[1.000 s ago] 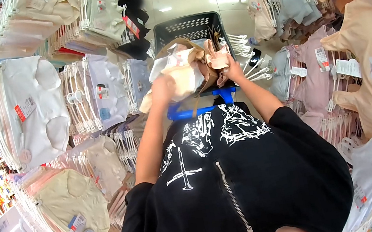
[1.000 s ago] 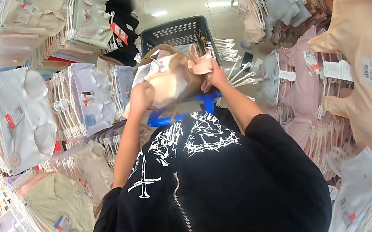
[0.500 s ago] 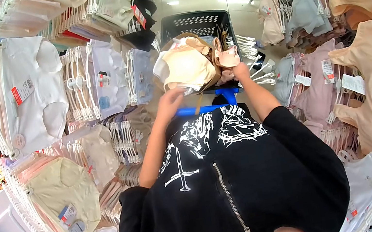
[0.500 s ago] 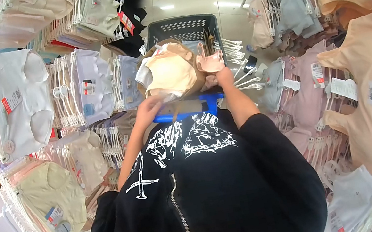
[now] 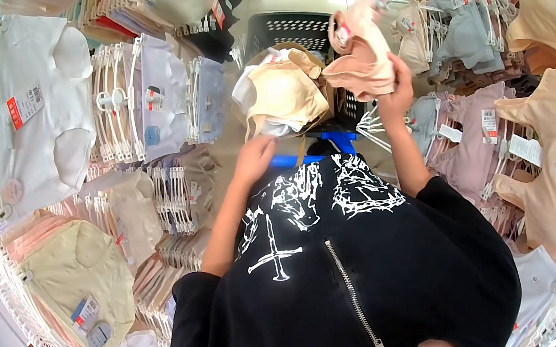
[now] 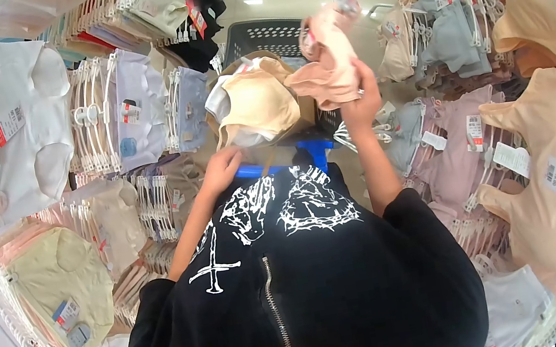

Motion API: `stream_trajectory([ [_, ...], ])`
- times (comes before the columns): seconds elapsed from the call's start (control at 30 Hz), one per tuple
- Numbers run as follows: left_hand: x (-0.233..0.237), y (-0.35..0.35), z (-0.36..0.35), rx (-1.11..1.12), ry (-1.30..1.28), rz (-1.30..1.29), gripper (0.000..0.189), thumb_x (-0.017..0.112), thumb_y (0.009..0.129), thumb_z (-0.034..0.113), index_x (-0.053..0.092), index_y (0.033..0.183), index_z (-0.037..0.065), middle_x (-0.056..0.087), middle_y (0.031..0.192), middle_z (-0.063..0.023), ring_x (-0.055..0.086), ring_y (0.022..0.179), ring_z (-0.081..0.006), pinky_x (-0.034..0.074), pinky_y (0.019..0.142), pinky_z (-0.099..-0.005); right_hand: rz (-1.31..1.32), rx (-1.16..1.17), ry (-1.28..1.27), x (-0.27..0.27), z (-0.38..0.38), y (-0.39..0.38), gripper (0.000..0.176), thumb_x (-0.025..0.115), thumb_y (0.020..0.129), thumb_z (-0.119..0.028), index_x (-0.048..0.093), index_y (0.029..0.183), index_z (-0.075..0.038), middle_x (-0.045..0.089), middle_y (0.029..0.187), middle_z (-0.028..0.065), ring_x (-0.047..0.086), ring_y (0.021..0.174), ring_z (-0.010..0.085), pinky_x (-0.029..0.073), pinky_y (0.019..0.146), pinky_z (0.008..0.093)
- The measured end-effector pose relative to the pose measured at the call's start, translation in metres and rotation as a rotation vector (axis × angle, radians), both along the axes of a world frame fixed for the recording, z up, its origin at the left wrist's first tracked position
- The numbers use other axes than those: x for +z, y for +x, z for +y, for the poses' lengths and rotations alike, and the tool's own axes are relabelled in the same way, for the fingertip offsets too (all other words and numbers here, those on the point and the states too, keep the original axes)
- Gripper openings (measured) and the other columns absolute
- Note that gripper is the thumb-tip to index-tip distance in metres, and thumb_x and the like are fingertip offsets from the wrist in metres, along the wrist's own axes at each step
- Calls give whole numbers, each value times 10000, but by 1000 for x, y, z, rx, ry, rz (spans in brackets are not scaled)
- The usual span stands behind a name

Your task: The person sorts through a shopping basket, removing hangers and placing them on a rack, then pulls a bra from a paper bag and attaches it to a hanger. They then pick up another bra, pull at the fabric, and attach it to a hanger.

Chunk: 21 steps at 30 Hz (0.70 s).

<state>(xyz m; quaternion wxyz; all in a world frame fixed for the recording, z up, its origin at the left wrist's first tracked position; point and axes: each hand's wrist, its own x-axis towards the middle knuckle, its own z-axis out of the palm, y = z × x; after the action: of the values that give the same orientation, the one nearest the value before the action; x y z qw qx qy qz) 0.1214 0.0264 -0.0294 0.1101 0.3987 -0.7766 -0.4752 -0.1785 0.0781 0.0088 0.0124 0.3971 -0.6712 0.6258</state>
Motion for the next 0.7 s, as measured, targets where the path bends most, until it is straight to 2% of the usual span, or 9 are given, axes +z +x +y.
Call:
stream_trajectory([
  [0.07,-4,0,-2,-16,-2,8,217,474,819,170,613,901,26,608,871,-152,575,827,-301,442,745,-354,198,139,145,20,0,16,345,649,681,-48,597,1021,-69,543,750,34,512,682,137,421,632,258],
  [0.13,-6,0,-3,-28,1,31,214,475,810,162,615,901,29,611,870,-146,579,830,-296,444,748,-354,424,281,171,13,-9,31,405,677,611,-65,613,1009,-99,497,691,33,505,631,173,416,585,267],
  [0.2,-7,0,-4,-28,22,29,213,476,804,157,617,904,32,613,872,-142,581,831,-292,445,749,-354,564,484,142,1,-19,48,413,663,569,-59,634,974,-136,500,710,33,511,656,204,414,584,282],
  [0.3,0,0,-6,-24,51,20,208,479,801,156,618,900,37,615,875,-138,582,831,-289,446,749,-355,588,813,405,-49,-27,73,346,612,574,-39,646,896,-161,514,795,14,505,770,216,392,676,316],
  [0.4,-3,0,-5,-26,36,16,200,485,801,159,617,892,38,615,871,-134,580,824,-290,447,745,-355,665,923,664,-81,-20,85,239,571,635,-72,639,853,-142,513,829,39,503,844,235,395,715,332],
  [0.5,-5,0,-4,-14,-4,11,195,490,800,163,614,882,37,615,858,-130,578,814,-291,448,740,-355,407,984,927,-94,-37,91,220,563,659,-89,625,867,-118,497,841,67,488,882,260,393,754,367],
  [0.6,-5,3,-3,-26,22,6,248,463,824,198,615,922,28,610,856,-124,574,818,-269,440,750,-339,443,676,756,-72,-50,93,233,565,669,-103,602,899,-93,513,898,86,480,920,280,387,795,396],
  [0.63,-7,3,-4,-31,21,9,247,463,824,198,614,922,29,609,855,-124,574,817,-269,439,747,-340,441,677,814,-65,-58,93,371,589,680,-128,546,1048,-100,501,1068,111,462,1024,287,381,853,377],
  [0.7,-7,3,-4,-38,17,10,243,463,823,197,613,916,29,608,852,-125,573,813,-271,439,742,-343,449,647,661,-71,-80,96,498,625,668,-171,483,1143,-129,439,1186,122,395,1125,309,346,915,400],
])
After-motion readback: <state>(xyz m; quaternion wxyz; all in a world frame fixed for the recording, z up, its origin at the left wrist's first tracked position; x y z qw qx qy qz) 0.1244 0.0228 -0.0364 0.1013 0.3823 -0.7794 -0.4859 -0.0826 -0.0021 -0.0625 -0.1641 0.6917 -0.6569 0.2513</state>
